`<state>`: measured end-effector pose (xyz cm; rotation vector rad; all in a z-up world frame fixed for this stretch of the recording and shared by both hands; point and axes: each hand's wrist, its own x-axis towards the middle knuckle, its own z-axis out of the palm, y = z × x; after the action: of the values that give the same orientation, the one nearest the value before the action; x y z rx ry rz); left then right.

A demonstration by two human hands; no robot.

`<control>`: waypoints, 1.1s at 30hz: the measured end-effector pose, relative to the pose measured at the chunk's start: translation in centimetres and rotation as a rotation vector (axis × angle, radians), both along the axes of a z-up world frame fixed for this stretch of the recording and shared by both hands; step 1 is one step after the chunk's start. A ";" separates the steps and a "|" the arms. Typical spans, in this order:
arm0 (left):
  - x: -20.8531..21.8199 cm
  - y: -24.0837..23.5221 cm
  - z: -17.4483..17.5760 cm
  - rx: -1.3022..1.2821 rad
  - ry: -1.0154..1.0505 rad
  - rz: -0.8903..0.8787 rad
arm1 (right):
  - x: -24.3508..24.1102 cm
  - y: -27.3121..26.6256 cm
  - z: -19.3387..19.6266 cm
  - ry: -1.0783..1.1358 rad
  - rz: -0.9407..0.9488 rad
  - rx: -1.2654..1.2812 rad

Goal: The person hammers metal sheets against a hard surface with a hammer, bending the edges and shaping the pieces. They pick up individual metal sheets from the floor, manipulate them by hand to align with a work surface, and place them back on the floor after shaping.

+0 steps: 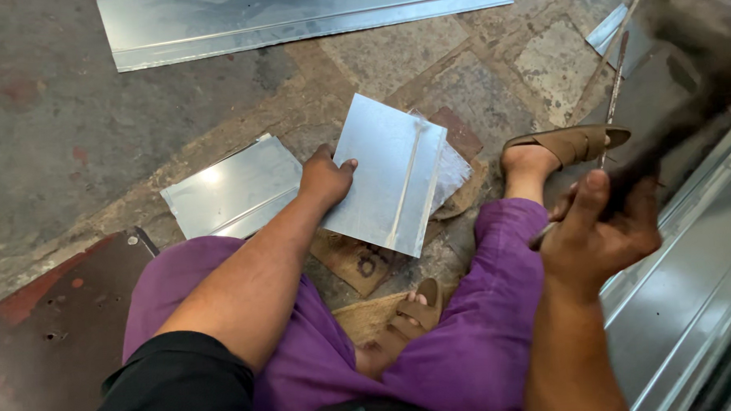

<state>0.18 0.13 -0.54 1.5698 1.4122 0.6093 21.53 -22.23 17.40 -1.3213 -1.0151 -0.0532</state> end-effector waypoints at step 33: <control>0.2 0.1 -2.5 0.141 -0.108 -0.057 | -1.8 1.0 -4.1 -0.409 -0.152 -0.550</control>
<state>0.39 0.26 -3.03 1.6559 1.2627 0.7622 19.75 -21.22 13.33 -1.9420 -1.3285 -0.1741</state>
